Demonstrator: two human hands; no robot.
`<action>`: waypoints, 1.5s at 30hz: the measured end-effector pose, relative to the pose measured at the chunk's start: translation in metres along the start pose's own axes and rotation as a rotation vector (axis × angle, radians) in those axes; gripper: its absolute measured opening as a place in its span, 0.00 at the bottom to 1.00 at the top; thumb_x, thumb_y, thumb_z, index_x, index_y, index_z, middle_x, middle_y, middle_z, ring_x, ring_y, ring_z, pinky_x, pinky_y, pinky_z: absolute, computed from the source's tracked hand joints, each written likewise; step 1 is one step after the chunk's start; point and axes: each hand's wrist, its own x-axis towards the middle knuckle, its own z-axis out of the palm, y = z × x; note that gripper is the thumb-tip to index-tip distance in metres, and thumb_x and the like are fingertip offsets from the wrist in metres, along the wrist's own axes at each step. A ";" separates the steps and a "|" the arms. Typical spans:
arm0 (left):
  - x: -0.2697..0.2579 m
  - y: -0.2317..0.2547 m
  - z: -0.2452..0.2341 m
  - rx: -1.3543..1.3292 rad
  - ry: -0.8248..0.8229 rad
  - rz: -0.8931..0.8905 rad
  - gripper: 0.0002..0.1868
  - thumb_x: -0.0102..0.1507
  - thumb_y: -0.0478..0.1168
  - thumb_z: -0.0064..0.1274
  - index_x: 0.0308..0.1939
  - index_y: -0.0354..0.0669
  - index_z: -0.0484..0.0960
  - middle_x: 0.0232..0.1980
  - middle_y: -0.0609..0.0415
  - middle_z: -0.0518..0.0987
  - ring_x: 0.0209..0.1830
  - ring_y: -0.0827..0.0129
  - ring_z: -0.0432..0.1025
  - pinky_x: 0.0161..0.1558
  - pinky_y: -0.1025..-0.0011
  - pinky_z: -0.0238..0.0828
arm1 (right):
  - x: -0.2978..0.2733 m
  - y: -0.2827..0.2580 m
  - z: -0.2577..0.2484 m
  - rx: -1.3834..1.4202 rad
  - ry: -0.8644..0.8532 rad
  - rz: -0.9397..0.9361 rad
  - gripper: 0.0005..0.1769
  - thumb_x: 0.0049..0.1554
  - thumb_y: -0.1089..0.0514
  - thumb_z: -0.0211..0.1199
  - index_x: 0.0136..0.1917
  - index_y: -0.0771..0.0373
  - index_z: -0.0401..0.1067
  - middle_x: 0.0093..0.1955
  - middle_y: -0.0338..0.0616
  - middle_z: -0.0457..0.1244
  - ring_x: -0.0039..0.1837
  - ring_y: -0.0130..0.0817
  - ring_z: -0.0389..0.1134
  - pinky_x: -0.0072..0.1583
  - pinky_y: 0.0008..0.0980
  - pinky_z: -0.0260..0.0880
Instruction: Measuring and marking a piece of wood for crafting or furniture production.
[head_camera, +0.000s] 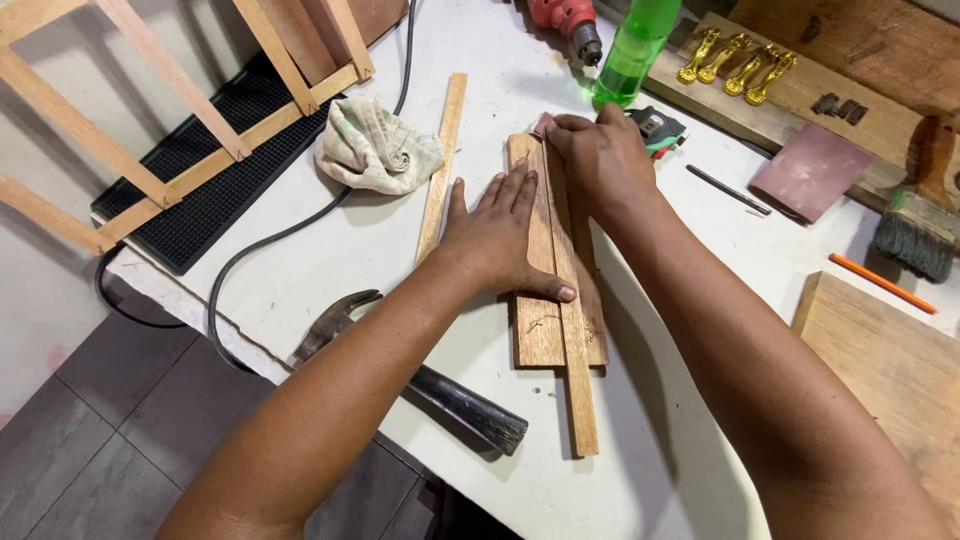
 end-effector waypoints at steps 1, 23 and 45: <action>0.000 -0.001 -0.001 0.005 0.004 0.005 0.90 0.33 0.89 0.58 0.81 0.40 0.32 0.85 0.47 0.32 0.85 0.55 0.33 0.75 0.35 0.21 | -0.008 -0.007 -0.010 -0.004 0.005 0.004 0.23 0.56 0.64 0.61 0.65 0.55 0.79 0.67 0.37 0.69 0.53 0.45 0.64 0.56 0.37 0.68; -0.026 0.022 0.005 0.368 0.365 0.313 0.14 0.69 0.49 0.46 0.56 0.72 0.82 0.75 0.68 0.68 0.80 0.66 0.54 0.78 0.39 0.24 | -0.169 -0.080 -0.125 0.114 -0.245 0.324 0.23 0.60 0.40 0.62 0.64 0.51 0.75 0.55 0.41 0.70 0.60 0.44 0.65 0.60 0.43 0.64; 0.004 -0.005 -0.011 0.270 0.793 0.436 0.16 0.63 0.48 0.54 0.55 0.66 0.84 0.56 0.63 0.81 0.63 0.65 0.71 0.71 0.34 0.28 | -0.142 -0.018 -0.150 0.394 -0.325 0.513 0.19 0.59 0.50 0.63 0.64 0.45 0.76 0.52 0.43 0.73 0.50 0.42 0.75 0.50 0.44 0.74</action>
